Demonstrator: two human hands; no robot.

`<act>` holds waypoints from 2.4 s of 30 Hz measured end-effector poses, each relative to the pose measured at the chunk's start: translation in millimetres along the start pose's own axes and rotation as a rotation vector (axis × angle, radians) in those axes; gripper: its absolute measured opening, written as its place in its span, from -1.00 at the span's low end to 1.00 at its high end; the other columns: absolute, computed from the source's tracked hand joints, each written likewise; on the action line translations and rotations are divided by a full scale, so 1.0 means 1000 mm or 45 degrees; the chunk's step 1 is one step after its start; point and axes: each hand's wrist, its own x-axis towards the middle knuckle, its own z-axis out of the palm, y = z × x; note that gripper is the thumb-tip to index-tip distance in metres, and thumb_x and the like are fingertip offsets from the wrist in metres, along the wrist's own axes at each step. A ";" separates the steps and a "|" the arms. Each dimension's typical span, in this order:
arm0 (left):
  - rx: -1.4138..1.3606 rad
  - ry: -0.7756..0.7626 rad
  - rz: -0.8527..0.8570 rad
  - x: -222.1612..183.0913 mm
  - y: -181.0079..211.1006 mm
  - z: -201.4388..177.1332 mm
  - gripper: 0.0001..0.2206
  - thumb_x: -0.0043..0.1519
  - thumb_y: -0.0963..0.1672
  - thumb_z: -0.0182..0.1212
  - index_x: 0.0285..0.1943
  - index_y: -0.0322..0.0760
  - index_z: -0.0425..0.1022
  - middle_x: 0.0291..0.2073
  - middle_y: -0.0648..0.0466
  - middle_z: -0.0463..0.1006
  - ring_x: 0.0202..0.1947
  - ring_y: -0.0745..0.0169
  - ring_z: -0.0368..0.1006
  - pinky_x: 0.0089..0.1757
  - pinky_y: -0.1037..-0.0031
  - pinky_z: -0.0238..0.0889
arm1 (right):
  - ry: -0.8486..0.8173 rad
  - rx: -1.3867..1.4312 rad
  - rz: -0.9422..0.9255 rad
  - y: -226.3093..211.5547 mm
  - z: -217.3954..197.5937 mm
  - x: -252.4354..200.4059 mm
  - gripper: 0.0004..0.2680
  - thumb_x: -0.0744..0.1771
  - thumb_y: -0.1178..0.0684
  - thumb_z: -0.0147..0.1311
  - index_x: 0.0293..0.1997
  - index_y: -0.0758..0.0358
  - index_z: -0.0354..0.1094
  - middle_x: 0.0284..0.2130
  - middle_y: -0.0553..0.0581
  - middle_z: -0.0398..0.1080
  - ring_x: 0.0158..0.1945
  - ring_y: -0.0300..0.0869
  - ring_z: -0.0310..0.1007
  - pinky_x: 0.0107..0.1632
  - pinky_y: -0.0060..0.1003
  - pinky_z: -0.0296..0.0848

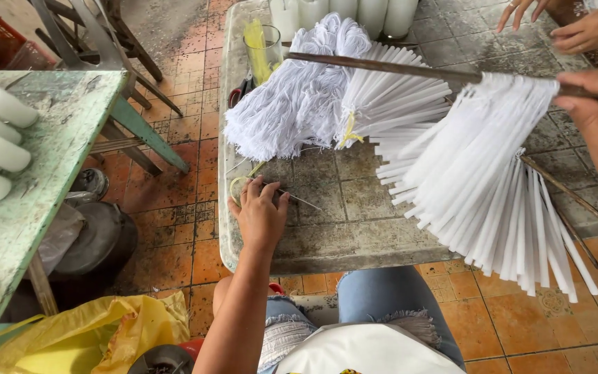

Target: Tying bundles of white candle wicks together using thin yellow strips on a production table.

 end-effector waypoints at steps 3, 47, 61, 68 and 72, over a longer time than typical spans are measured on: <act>-0.027 -0.021 -0.001 0.001 0.000 -0.001 -0.67 0.27 0.06 0.21 0.15 0.01 0.59 0.31 0.07 0.40 0.43 -0.09 0.11 0.22 -0.48 -0.25 | 0.030 0.185 -0.161 -0.016 -0.001 0.029 -0.79 0.61 0.38 -0.06 0.41 0.87 0.36 0.11 0.69 0.47 0.10 0.28 0.51 0.17 -0.02 0.44; -0.437 0.135 0.579 0.038 -0.011 -0.190 -0.88 0.43 -0.15 0.05 0.02 -0.28 0.47 -0.10 -0.08 0.56 -0.10 -0.07 0.48 -0.18 0.23 0.34 | 0.060 -0.802 -0.351 -0.089 0.061 0.071 -0.87 0.51 -0.29 0.13 0.11 -0.30 0.46 -0.30 -0.29 0.47 -0.25 -0.27 0.56 -0.23 -0.28 0.51; -0.494 0.438 0.504 0.042 0.042 -0.176 -0.93 0.34 -0.10 0.26 -0.10 -0.08 0.61 -0.26 0.17 0.54 -0.22 0.12 0.47 -0.24 0.29 0.32 | -0.031 -0.240 -0.238 -0.092 0.066 0.074 -0.86 0.49 -0.10 0.14 0.11 -0.02 0.52 -0.13 -0.09 0.59 -0.18 -0.13 0.57 -0.28 -0.14 0.46; -0.490 0.413 0.513 0.044 0.046 -0.178 -0.92 0.33 -0.08 0.26 -0.08 -0.05 0.62 -0.14 0.14 0.61 -0.10 0.08 0.50 -0.18 0.26 0.34 | -0.105 -0.114 -0.178 -0.102 0.060 0.077 -0.87 0.46 -0.08 0.14 0.07 0.00 0.52 -0.11 -0.07 0.58 -0.16 -0.09 0.56 -0.25 -0.11 0.45; -0.628 0.391 0.596 0.049 0.048 -0.166 -0.91 0.31 -0.14 0.30 -0.05 -0.14 0.64 -0.17 0.07 0.61 -0.11 0.10 0.53 -0.14 0.34 0.39 | -0.226 -0.077 -0.024 -0.117 0.050 0.089 -0.81 0.43 -0.16 0.10 0.13 -0.12 0.52 -0.06 -0.09 0.59 -0.08 -0.07 0.58 -0.18 -0.10 0.47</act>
